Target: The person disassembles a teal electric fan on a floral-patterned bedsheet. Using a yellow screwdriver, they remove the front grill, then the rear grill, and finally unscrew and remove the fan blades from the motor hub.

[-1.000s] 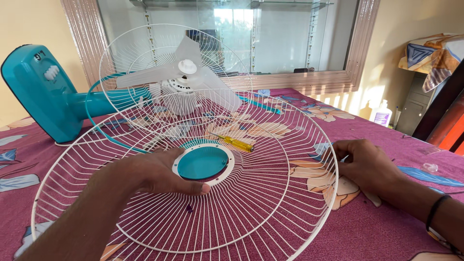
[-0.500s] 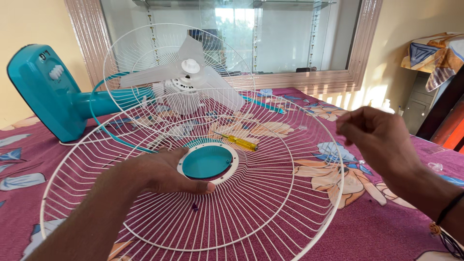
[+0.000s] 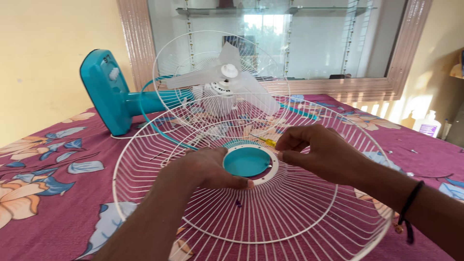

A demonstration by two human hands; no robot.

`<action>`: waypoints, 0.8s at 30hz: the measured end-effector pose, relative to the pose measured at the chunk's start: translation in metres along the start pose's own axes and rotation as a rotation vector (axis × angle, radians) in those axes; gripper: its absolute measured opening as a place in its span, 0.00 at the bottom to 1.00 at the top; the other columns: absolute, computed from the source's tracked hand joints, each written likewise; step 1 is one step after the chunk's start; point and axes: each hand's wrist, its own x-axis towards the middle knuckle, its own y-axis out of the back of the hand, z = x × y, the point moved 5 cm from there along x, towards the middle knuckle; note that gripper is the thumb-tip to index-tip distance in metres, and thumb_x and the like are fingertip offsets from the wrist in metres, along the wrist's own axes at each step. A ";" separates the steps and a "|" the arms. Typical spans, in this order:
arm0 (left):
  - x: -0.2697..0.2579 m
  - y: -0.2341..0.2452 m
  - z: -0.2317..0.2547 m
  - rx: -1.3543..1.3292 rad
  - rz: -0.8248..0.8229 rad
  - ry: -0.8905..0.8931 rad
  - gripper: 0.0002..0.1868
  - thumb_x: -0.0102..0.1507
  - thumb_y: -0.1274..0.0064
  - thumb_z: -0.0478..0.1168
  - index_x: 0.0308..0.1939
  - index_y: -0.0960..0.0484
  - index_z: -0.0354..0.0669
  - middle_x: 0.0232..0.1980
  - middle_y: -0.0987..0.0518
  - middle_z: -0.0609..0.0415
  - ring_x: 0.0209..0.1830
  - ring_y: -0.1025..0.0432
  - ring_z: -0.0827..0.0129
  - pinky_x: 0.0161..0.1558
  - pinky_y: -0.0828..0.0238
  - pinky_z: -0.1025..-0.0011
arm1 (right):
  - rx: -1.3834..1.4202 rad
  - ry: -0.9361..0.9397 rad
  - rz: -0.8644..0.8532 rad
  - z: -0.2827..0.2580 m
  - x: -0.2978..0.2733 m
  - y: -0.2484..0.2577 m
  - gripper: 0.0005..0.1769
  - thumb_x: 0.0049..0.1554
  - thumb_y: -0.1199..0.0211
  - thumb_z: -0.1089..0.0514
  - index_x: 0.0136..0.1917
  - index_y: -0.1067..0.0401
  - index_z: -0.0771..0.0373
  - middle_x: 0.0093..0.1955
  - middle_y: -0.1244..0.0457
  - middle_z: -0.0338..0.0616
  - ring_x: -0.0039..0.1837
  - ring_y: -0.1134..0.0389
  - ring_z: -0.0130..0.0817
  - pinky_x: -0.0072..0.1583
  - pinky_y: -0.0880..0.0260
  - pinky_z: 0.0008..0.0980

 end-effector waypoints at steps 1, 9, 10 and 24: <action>0.000 -0.001 -0.001 0.019 -0.019 0.046 0.60 0.45 0.42 0.78 0.74 0.33 0.51 0.73 0.28 0.46 0.72 0.32 0.50 0.70 0.35 0.53 | -0.042 -0.013 0.000 0.001 0.004 -0.003 0.18 0.56 0.32 0.48 0.55 0.21 0.58 0.51 0.28 0.43 0.53 0.24 0.32 0.60 0.24 0.38; -0.013 -0.003 -0.005 0.018 -0.092 0.121 0.58 0.48 0.45 0.77 0.78 0.39 0.60 0.74 0.30 0.46 0.73 0.33 0.47 0.70 0.34 0.43 | -0.200 -0.120 -0.075 0.039 0.036 -0.015 0.24 0.58 0.33 0.47 0.63 0.29 0.60 0.59 0.30 0.50 0.60 0.27 0.40 0.65 0.27 0.43; -0.015 -0.003 -0.007 0.045 -0.082 0.128 0.59 0.48 0.46 0.78 0.78 0.41 0.61 0.76 0.32 0.47 0.75 0.36 0.48 0.71 0.39 0.41 | -0.215 -0.124 -0.069 0.043 0.038 -0.018 0.24 0.58 0.33 0.48 0.63 0.29 0.60 0.58 0.29 0.50 0.59 0.26 0.39 0.65 0.26 0.42; -0.031 0.006 -0.012 0.015 0.028 0.142 0.52 0.54 0.48 0.74 0.78 0.41 0.61 0.79 0.36 0.52 0.80 0.43 0.52 0.76 0.61 0.29 | -0.358 -0.120 -0.030 0.047 0.032 -0.033 0.23 0.58 0.36 0.56 0.67 0.28 0.56 0.52 0.29 0.48 0.52 0.26 0.38 0.60 0.25 0.41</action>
